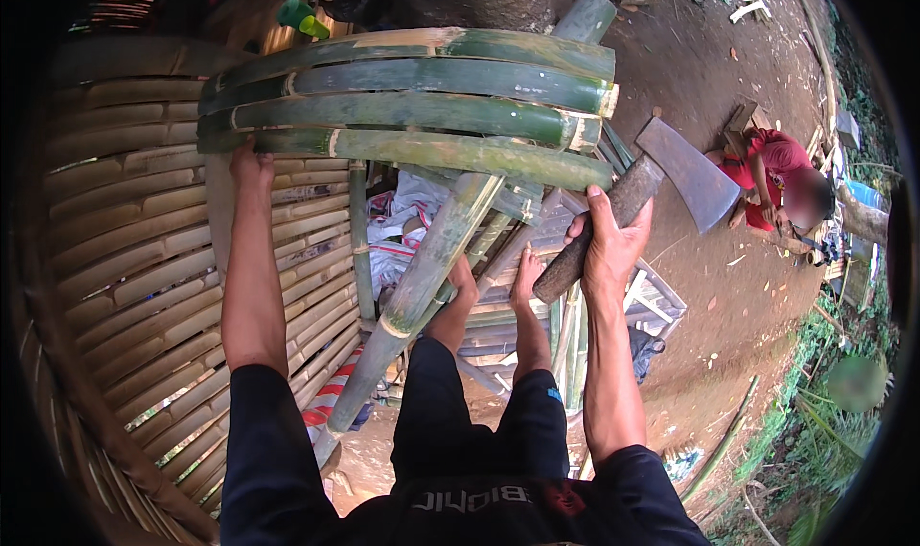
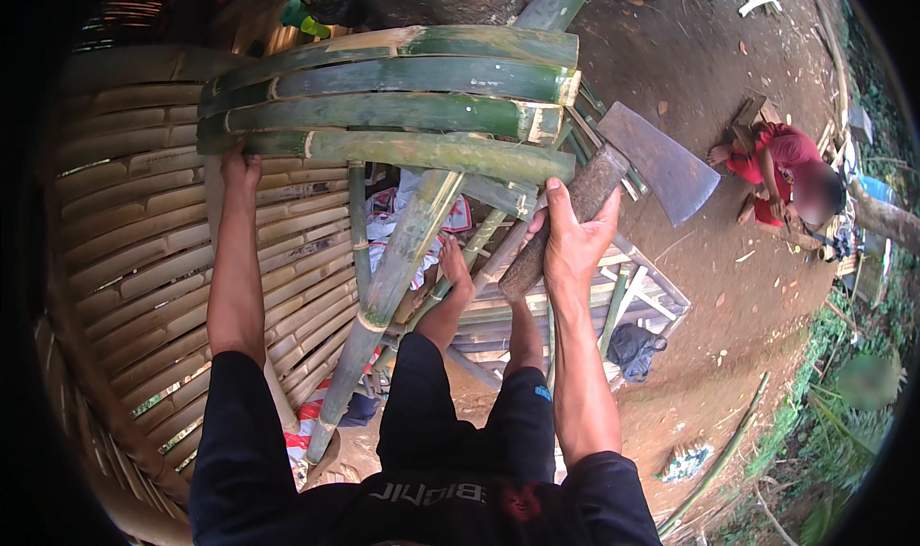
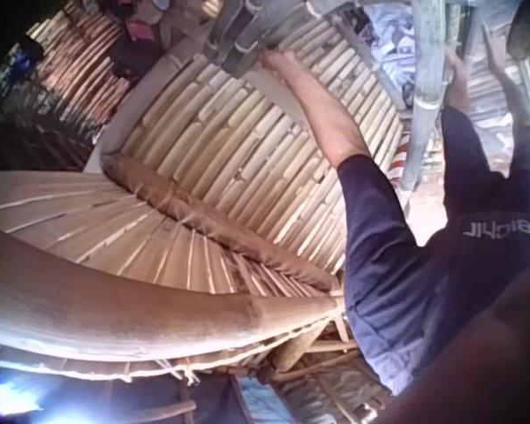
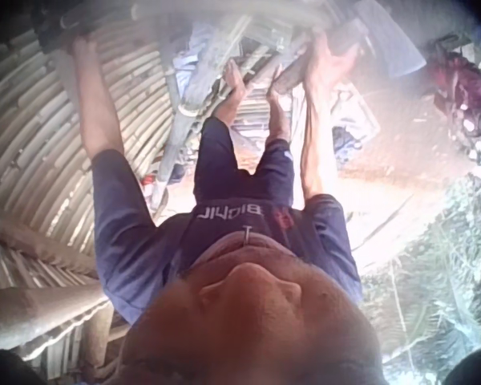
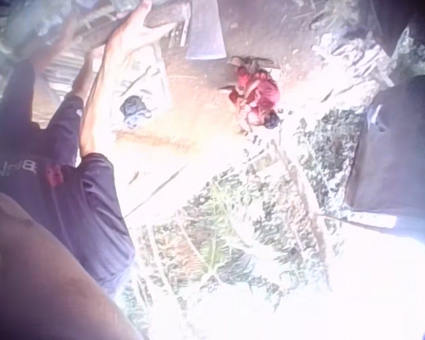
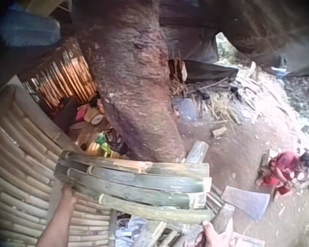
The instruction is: The person uses a machete to cut and shape bamboo poles while standing on a partially constructed bamboo framework. They repeatedly position the bamboo, strike it with the machete, and adjust the pieces to fit the structure.
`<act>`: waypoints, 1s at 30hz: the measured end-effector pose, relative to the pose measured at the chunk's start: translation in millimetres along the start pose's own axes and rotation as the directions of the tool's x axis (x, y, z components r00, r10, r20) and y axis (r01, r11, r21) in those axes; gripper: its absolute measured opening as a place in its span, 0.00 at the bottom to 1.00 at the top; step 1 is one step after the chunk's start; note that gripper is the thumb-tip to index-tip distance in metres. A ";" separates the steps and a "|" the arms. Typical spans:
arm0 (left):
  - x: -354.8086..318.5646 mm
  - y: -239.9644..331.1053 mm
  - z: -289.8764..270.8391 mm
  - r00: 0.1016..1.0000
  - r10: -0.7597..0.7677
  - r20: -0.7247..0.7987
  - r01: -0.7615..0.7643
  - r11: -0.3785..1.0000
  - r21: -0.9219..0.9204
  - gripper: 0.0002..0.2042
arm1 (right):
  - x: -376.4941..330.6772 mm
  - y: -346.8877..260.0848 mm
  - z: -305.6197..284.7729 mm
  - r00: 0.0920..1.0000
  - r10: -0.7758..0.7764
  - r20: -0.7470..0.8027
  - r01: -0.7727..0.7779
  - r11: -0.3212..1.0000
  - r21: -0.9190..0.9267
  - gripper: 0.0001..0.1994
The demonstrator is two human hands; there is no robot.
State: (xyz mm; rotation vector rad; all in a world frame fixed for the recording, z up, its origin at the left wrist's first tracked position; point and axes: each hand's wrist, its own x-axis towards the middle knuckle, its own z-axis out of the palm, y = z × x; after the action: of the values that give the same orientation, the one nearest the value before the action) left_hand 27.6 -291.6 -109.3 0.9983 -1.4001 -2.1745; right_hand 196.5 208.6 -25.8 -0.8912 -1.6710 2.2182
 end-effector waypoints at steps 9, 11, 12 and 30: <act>-7.3 1.6 7.7 0.997 -0.006 -0.075 0.015 0.991 0.130 0.14 | 2.3 2.9 0.2 1.000 -0.005 -0.003 0.005 1.000 0.015 0.16; 3.0 1.2 -1.7 0.999 -0.023 -0.043 0.026 0.998 0.066 0.14 | 1.2 4.1 0.5 1.000 -0.008 -0.006 0.008 1.000 0.014 0.16; 10.7 2.8 -9.6 0.999 -0.031 -0.028 0.031 0.999 0.035 0.14 | 0.6 3.2 1.2 1.000 0.004 0.002 -0.004 1.000 0.028 0.16; -97.1 14.1 14.9 0.979 0.184 -0.089 -0.090 0.777 0.623 0.28 | -0.1 10.5 1.3 1.000 -0.016 -0.022 0.018 0.997 0.081 0.15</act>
State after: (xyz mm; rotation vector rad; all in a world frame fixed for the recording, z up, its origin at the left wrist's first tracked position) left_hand 82.0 -226.7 -57.5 1.1850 -2.0990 -1.5051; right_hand 197.7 204.1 -35.4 -0.8743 -1.5608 2.2399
